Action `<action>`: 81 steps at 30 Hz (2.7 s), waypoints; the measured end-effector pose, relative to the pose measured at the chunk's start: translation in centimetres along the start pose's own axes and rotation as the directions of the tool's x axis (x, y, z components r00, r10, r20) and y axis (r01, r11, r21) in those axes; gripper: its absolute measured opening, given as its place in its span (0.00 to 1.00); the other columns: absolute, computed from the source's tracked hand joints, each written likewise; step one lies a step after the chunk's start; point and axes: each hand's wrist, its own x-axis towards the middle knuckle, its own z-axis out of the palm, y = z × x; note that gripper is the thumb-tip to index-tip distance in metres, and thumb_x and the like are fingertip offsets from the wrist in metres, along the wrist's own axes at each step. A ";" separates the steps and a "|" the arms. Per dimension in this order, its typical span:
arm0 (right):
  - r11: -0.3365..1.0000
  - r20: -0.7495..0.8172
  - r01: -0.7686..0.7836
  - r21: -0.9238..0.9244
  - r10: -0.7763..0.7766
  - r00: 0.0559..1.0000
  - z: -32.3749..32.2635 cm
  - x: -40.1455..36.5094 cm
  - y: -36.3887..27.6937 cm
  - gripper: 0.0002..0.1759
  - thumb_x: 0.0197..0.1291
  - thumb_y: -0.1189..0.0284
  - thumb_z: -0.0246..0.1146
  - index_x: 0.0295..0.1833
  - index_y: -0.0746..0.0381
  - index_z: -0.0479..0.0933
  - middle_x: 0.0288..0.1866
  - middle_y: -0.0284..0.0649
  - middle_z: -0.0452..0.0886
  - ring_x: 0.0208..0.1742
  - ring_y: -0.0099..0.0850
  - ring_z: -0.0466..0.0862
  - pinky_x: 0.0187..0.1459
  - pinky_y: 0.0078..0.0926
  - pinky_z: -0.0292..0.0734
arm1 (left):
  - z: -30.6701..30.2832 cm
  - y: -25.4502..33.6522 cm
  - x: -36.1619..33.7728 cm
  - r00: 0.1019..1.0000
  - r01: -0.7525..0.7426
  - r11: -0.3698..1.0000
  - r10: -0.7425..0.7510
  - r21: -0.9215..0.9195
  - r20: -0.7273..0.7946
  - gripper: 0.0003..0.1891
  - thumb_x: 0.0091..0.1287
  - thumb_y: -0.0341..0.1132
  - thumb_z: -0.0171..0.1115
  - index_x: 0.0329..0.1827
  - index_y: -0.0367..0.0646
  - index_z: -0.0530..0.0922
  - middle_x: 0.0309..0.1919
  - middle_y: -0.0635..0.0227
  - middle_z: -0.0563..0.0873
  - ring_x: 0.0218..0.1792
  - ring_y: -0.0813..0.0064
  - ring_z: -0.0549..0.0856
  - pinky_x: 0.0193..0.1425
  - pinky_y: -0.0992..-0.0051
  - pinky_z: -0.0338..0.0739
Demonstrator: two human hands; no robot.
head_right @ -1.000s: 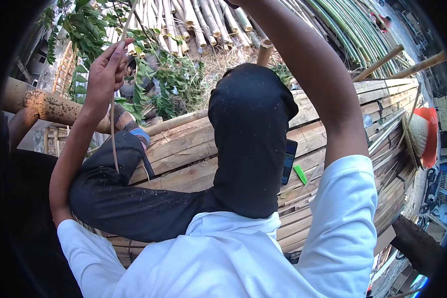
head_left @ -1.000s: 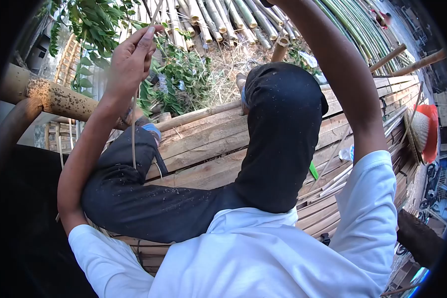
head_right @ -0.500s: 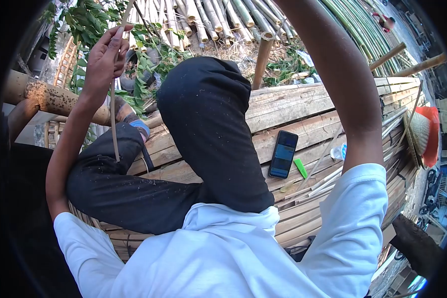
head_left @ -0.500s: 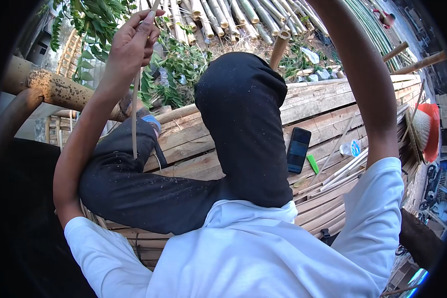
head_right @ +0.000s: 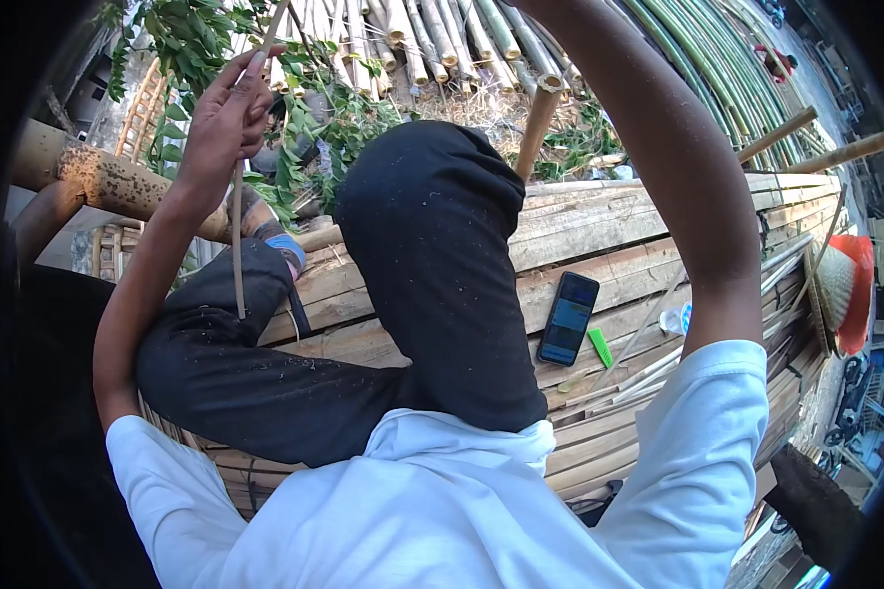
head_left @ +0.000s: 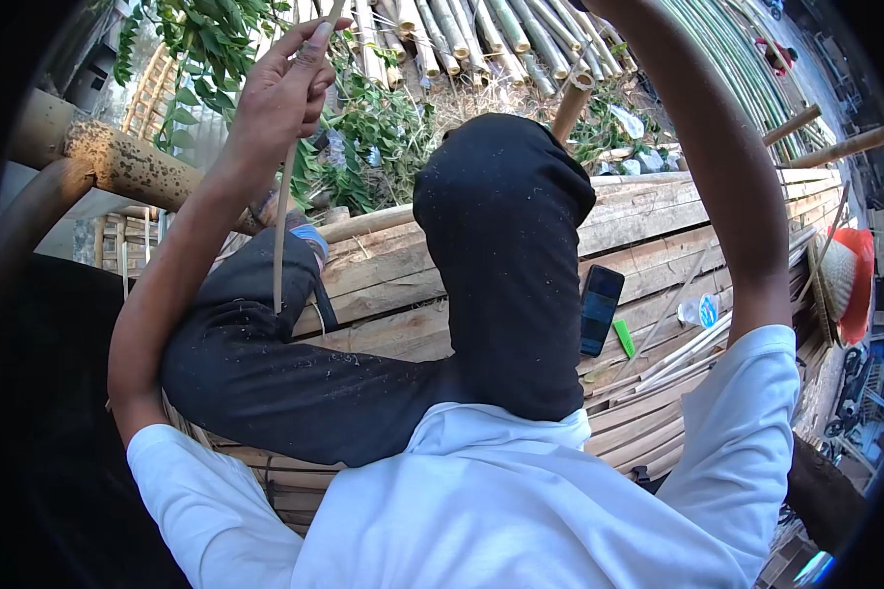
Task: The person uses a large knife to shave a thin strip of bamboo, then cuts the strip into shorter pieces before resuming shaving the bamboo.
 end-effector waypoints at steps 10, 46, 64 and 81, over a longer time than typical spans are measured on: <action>0.929 -0.084 0.368 0.039 -0.364 0.928 4.2 6.1 0.2 0.23 0.64 0.53 0.63 0.30 0.64 0.79 0.15 0.31 0.69 0.18 0.20 0.66 0.22 0.28 0.58 | -1.4 -2.5 -2.3 0.995 0.078 0.932 -0.049 -0.353 0.089 0.14 0.78 0.48 0.41 0.41 0.47 0.66 0.20 0.80 0.58 0.15 0.89 0.54 0.17 0.84 0.50; 0.839 0.145 0.518 -0.169 -0.498 0.855 2.6 -0.2 -3.2 0.12 0.51 0.64 0.70 0.34 0.60 0.81 0.16 0.38 0.78 0.19 0.34 0.81 0.23 0.32 0.73 | 0.9 -0.5 -2.6 0.976 -0.145 0.938 0.188 -0.315 0.111 0.15 0.78 0.50 0.38 0.44 0.48 0.66 0.21 0.80 0.62 0.18 0.88 0.58 0.20 0.82 0.55; 0.816 0.113 0.370 -0.444 -0.358 0.927 4.1 1.6 0.0 0.06 0.45 0.68 0.64 0.27 0.58 0.84 0.15 0.39 0.80 0.15 0.32 0.80 0.24 0.32 0.76 | -0.1 -0.8 -2.2 0.958 -0.286 0.954 0.284 -0.089 -0.036 0.15 0.79 0.43 0.38 0.33 0.47 0.63 0.17 0.78 0.62 0.14 0.87 0.60 0.15 0.82 0.55; 0.955 -0.149 -0.104 -0.279 0.064 0.987 2.3 2.8 4.5 0.22 0.63 0.58 0.60 0.24 0.64 0.79 0.12 0.38 0.74 0.13 0.30 0.73 0.21 0.34 0.66 | -0.2 -1.8 -2.4 0.979 -0.202 0.974 0.203 -0.098 -0.008 0.17 0.78 0.48 0.39 0.35 0.47 0.64 0.16 0.79 0.61 0.13 0.89 0.59 0.15 0.84 0.54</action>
